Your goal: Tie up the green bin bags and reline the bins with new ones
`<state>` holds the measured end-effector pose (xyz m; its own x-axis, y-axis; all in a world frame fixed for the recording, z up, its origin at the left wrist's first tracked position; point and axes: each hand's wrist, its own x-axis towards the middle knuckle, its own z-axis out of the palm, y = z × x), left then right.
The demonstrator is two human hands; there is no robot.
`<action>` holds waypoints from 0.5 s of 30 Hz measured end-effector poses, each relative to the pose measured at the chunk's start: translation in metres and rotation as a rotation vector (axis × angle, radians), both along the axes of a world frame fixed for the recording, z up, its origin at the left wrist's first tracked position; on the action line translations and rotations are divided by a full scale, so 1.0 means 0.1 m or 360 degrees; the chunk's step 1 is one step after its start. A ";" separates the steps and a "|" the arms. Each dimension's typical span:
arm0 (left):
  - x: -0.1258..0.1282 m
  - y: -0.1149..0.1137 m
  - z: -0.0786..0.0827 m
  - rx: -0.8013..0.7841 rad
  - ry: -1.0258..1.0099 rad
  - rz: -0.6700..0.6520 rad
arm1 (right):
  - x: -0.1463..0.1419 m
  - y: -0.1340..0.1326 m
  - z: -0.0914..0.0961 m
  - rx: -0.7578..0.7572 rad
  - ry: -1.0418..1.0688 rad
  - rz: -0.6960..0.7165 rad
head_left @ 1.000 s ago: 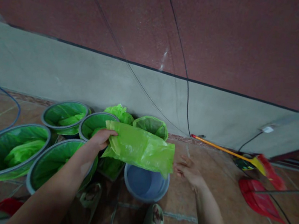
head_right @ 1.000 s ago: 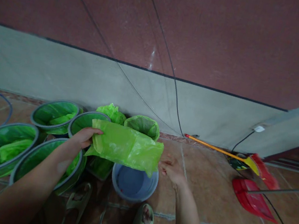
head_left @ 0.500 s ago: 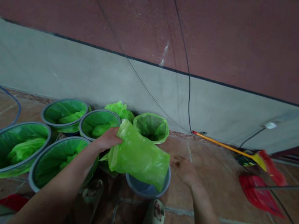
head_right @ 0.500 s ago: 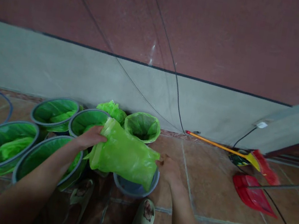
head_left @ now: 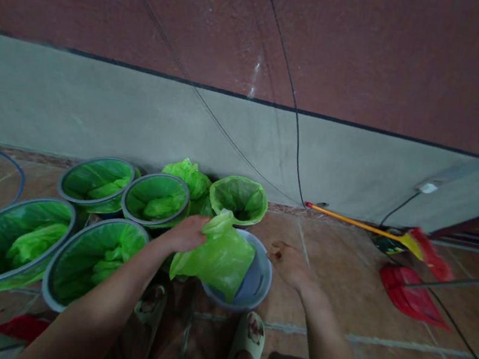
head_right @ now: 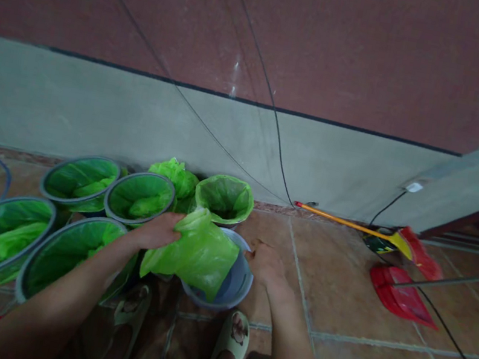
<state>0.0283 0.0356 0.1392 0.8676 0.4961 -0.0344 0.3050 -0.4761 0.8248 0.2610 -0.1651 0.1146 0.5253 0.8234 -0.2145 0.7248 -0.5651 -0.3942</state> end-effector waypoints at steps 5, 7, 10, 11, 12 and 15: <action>0.44 -0.44 -0.38 0.0003 0.0094 -0.0211 | -0.02 0.01 0.08 -0.0044 -0.0038 -0.0050; 0.53 -0.52 -0.56 -0.0107 0.0110 -0.0199 | -0.02 0.02 0.10 -0.0016 -0.0070 -0.0135; 0.61 -0.62 -0.81 -0.0269 0.0162 -0.0166 | -0.07 0.06 0.10 0.0056 0.0035 -0.0198; 0.62 -0.66 -0.87 -0.0294 0.0187 -0.0167 | -0.10 0.08 0.08 0.0077 0.0099 -0.0192; 0.62 -0.70 -0.92 -0.0302 0.0207 -0.0182 | -0.14 0.11 0.05 0.0094 0.0162 -0.0171; 0.63 -0.82 -0.99 -0.0267 0.0182 -0.0281 | -0.25 0.17 -0.09 0.0102 0.0260 -0.0049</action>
